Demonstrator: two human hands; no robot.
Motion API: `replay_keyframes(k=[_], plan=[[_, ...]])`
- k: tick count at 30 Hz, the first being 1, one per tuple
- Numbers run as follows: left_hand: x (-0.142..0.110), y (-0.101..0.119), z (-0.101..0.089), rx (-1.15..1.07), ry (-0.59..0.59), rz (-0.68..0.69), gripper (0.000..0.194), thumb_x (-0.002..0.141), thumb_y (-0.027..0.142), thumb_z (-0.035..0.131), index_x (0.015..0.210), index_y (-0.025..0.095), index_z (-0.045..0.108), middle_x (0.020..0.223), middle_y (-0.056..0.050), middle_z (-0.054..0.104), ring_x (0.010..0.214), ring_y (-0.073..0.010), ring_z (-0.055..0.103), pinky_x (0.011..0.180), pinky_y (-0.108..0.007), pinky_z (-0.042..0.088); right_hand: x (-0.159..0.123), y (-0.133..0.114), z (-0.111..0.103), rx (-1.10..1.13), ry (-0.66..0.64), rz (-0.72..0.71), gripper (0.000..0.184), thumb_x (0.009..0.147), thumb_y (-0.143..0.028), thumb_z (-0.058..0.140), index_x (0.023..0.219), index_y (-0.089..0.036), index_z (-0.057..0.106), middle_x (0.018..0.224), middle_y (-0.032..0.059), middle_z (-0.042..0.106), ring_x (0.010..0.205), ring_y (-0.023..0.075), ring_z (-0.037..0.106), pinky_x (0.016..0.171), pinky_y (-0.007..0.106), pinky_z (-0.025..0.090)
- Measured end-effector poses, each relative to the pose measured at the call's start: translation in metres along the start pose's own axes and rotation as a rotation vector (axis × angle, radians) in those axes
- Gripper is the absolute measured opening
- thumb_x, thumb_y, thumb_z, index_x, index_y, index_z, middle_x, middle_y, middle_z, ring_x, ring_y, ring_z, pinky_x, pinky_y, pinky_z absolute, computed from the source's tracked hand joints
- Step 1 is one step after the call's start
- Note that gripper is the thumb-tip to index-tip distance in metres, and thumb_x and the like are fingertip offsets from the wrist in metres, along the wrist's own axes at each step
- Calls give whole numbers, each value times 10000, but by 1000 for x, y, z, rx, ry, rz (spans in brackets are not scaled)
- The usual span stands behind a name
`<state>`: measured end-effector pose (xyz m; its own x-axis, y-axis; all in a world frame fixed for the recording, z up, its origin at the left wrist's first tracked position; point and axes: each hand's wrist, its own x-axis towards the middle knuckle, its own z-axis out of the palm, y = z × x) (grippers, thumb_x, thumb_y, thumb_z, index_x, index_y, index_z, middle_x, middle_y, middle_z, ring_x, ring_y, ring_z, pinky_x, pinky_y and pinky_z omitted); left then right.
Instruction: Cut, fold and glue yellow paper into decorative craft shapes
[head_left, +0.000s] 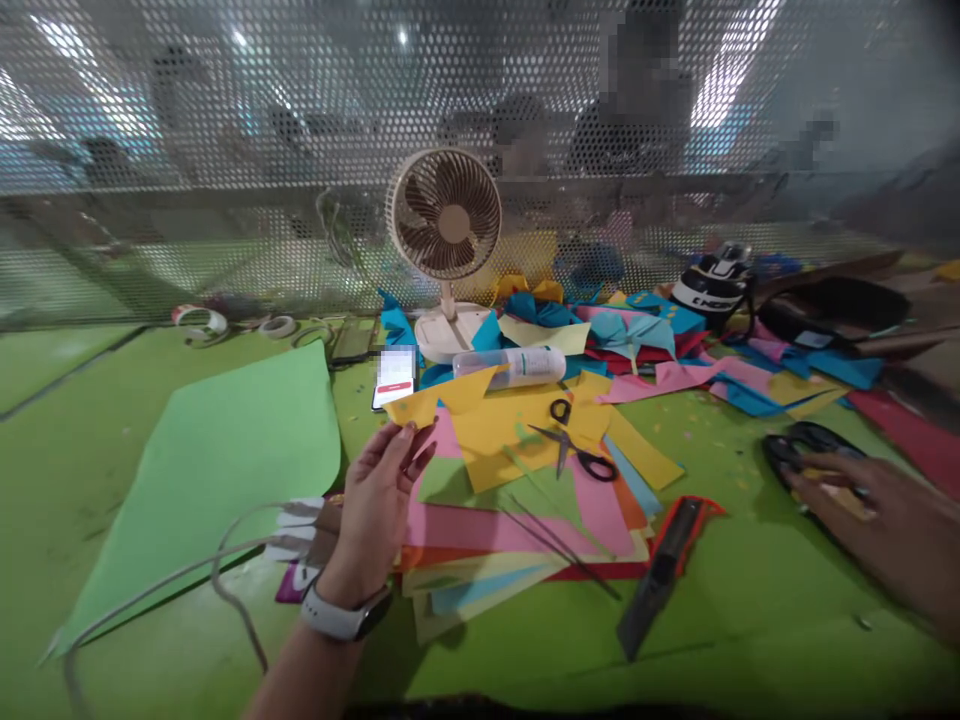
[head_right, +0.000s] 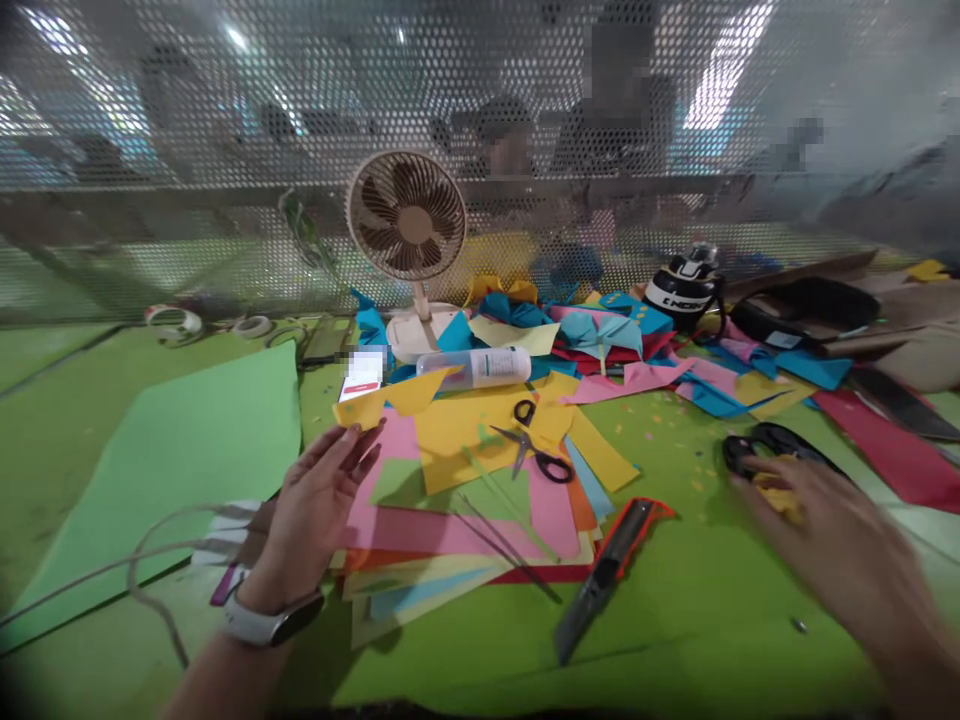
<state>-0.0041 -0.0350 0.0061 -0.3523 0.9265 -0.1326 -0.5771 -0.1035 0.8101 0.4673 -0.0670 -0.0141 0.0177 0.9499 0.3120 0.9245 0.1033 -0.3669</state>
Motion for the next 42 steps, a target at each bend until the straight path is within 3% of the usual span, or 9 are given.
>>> replay_keyframes(k=[2, 5, 9, 16, 21, 27, 31, 36, 42], plan=[[1, -1, 0, 0, -5, 13, 190, 644, 151, 759, 805, 188, 665, 813, 3, 730, 904, -182, 675, 741, -244, 526, 6, -64, 11, 28, -92, -74, 243, 831, -450, 530, 991, -275, 586, 1037, 102, 627, 905, 283, 591, 740, 414, 433], [1, -1, -1, 16, -8, 4, 184, 640, 157, 761, 795, 187, 668, 826, -6, 729, 933, -200, 668, 753, -256, 527, 6, -149, 33, 159, -442, -379, 226, 908, -381, 430, 899, -220, 590, 911, 61, 633, 835, 198, 591, 728, 325, 442], [1, -1, -3, 11, 10, -22, 192, 633, 154, 763, 795, 186, 666, 798, -3, 733, 884, -189, 683, 761, -271, 528, -4, -197, 61, 29, -641, -582, 288, 777, -444, 622, 873, -177, 579, 881, 71, 621, 809, 229, 576, 692, 331, 440], [3, 1, -3, -17, -4, -50, 186, 639, 145, 755, 798, 184, 665, 811, -8, 736, 883, -173, 681, 788, -267, 521, -5, -199, 71, -54, -715, -436, 106, 849, -236, 548, 899, -146, 576, 859, 91, 656, 786, 239, 615, 662, 322, 445], [3, 0, -4, -30, 10, -62, 190, 636, 136, 756, 794, 185, 664, 804, -5, 735, 891, -183, 681, 780, -272, 527, 9, -200, 53, 535, -754, -169, 257, 888, -307, 469, 1099, -186, 556, 675, -8, 624, 605, 139, 585, 569, 253, 451], [3, -2, -5, -38, 15, -72, 203, 624, 137, 769, 790, 183, 661, 807, -2, 733, 901, -188, 679, 767, -263, 523, 26, -202, 50, 1104, -761, 114, 298, 733, -397, 679, 901, -151, 659, 683, 15, 652, 616, 141, 628, 591, 262, 520], [3, -2, -3, -48, 36, -75, 199, 624, 137, 769, 783, 182, 658, 802, 0, 730, 903, -188, 678, 755, -257, 522, 37, -209, 60, 1031, -515, 6, 252, 782, -405, 630, 851, -164, 655, 642, 10, 641, 570, 127, 615, 539, 232, 498], [2, -3, -4, 7, 41, -83, 197, 636, 170, 767, 797, 185, 654, 824, -9, 730, 939, -190, 665, 766, -257, 515, 47, -218, 73, 624, -373, -436, 244, 859, -361, 526, 775, -176, 662, 669, 24, 648, 607, 119, 581, 578, 225, 449], [3, -4, -3, 22, 67, -86, 210, 633, 165, 768, 809, 183, 654, 841, -14, 727, 938, -194, 665, 751, -252, 519, 70, -213, 72, 605, -657, -442, 220, 832, -312, 528, 762, -180, 689, 678, 20, 684, 579, 120, 598, 520, 201, 442]])
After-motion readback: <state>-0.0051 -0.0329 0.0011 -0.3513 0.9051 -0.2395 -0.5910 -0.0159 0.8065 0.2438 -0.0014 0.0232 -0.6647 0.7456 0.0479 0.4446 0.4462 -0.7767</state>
